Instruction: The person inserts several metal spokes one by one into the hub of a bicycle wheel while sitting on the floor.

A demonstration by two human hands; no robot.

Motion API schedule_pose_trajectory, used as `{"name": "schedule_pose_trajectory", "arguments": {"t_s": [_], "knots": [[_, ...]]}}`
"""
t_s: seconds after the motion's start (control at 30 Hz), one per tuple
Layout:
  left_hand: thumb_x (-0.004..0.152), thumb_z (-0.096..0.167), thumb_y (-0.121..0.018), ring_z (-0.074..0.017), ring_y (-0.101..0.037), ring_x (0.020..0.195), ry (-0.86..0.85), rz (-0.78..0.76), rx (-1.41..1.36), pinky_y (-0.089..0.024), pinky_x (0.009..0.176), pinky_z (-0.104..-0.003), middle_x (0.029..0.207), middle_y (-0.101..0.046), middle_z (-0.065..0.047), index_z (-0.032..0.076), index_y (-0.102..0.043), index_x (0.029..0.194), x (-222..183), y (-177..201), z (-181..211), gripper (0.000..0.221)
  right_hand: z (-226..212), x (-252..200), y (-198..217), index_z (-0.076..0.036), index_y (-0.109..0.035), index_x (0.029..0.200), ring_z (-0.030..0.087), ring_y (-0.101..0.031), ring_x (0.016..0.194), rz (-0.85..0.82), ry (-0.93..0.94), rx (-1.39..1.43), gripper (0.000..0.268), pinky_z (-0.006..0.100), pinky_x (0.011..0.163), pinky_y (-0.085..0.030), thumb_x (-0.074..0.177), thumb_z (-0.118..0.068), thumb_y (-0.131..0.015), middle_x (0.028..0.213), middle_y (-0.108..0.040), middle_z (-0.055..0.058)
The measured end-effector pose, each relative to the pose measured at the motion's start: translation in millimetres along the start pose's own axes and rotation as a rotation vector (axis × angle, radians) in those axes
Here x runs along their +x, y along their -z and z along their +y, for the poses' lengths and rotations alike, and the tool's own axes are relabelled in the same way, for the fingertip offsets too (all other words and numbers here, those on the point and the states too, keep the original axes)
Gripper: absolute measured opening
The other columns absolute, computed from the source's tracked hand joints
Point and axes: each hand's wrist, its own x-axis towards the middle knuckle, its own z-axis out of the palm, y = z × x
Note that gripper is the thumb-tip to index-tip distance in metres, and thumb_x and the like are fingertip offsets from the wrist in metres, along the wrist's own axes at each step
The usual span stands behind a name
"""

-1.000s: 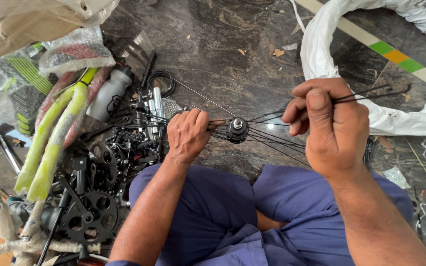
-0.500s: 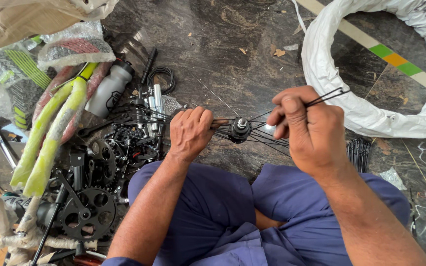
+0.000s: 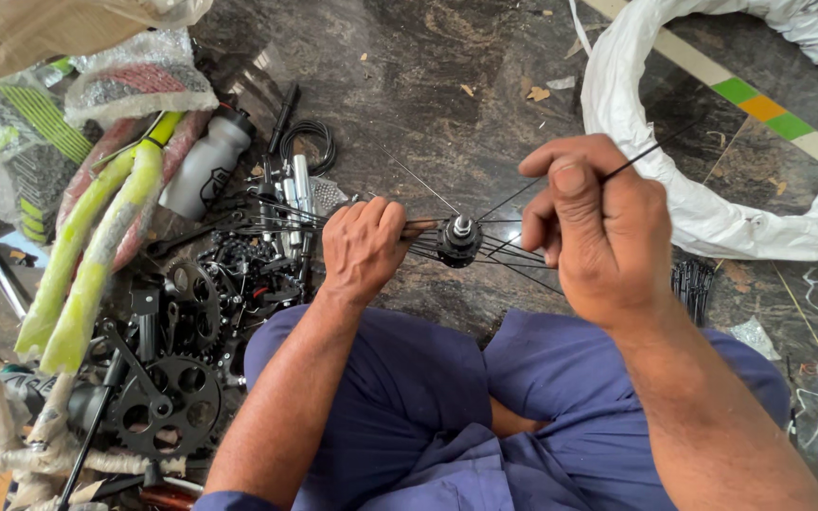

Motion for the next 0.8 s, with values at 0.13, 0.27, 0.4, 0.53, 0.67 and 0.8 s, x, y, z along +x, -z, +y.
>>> {"name": "schedule_pose_trajectory", "arguments": {"t_s": [0.13,0.27,0.4,0.53,0.67,0.8], "knots": [[0.079,0.027,-0.083,-0.0222,-0.057,0.067,0.002,0.020,-0.017,-0.043,0.061,-0.039,0.073,-0.050,-0.003,0.012,-0.049,0.079,2.8,-1.3,0.0,0.037,12.0,1.4,-4.2,-0.001,-0.062,0.114,0.006,-0.054,0.054,-0.042,-0.009,0.036,0.041,0.020,0.051,-0.042,0.116,-0.037,-0.042,0.067,-0.064,0.004],[0.074,0.022,-0.081,-0.0208,-0.058,0.068,0.003,-0.032,0.016,-0.044,0.061,-0.037,0.075,-0.052,-0.001,0.013,-0.051,0.080,0.9,2.2,-0.4,0.033,20.7,2.4,-8.3,-0.001,-0.062,0.115,0.006,-0.057,0.056,-0.030,0.002,0.055,0.041,0.020,0.050,-0.044,0.117,-0.036,-0.042,0.068,-0.064,0.004],[0.075,0.024,-0.082,-0.0206,-0.058,0.068,0.000,-0.027,-0.007,-0.043,0.061,-0.037,0.075,-0.052,-0.001,0.013,-0.051,0.081,2.7,0.9,-0.5,0.033,25.1,5.2,-11.9,-0.001,-0.062,0.115,0.006,-0.055,0.055,-0.027,0.003,0.051,0.041,0.021,0.051,-0.043,0.117,-0.037,-0.042,0.068,-0.064,0.005],[0.078,0.026,-0.083,-0.0206,-0.057,0.067,-0.004,0.003,-0.006,-0.043,0.061,-0.037,0.074,-0.052,-0.002,0.012,-0.051,0.081,1.2,-1.3,0.1,0.034,24.4,10.9,-17.5,-0.003,-0.064,0.111,0.008,-0.064,0.054,-0.127,0.000,-0.136,0.037,0.021,0.049,-0.049,0.112,-0.036,-0.046,0.073,-0.072,0.004],[0.080,0.025,-0.083,-0.0194,-0.057,0.065,0.016,-0.012,0.048,-0.042,0.059,-0.037,0.072,-0.051,-0.001,0.012,-0.051,0.079,-0.1,-3.9,-1.1,0.035,32.7,17.0,-6.3,-0.004,-0.069,0.117,0.016,-0.073,0.066,-0.243,0.139,-0.508,0.038,0.028,0.058,-0.056,0.103,-0.039,-0.064,0.084,-0.077,0.011],[0.077,0.025,-0.083,-0.0197,-0.056,0.065,0.021,0.004,0.054,-0.042,0.059,-0.037,0.073,-0.052,-0.001,0.012,-0.052,0.079,-2.0,-3.3,-3.6,0.034,70.0,7.1,61.5,-0.003,-0.065,0.130,0.013,-0.074,0.080,-0.095,-0.115,-0.170,0.037,0.026,0.070,-0.063,0.109,-0.033,-0.056,0.103,-0.076,0.010]]}}
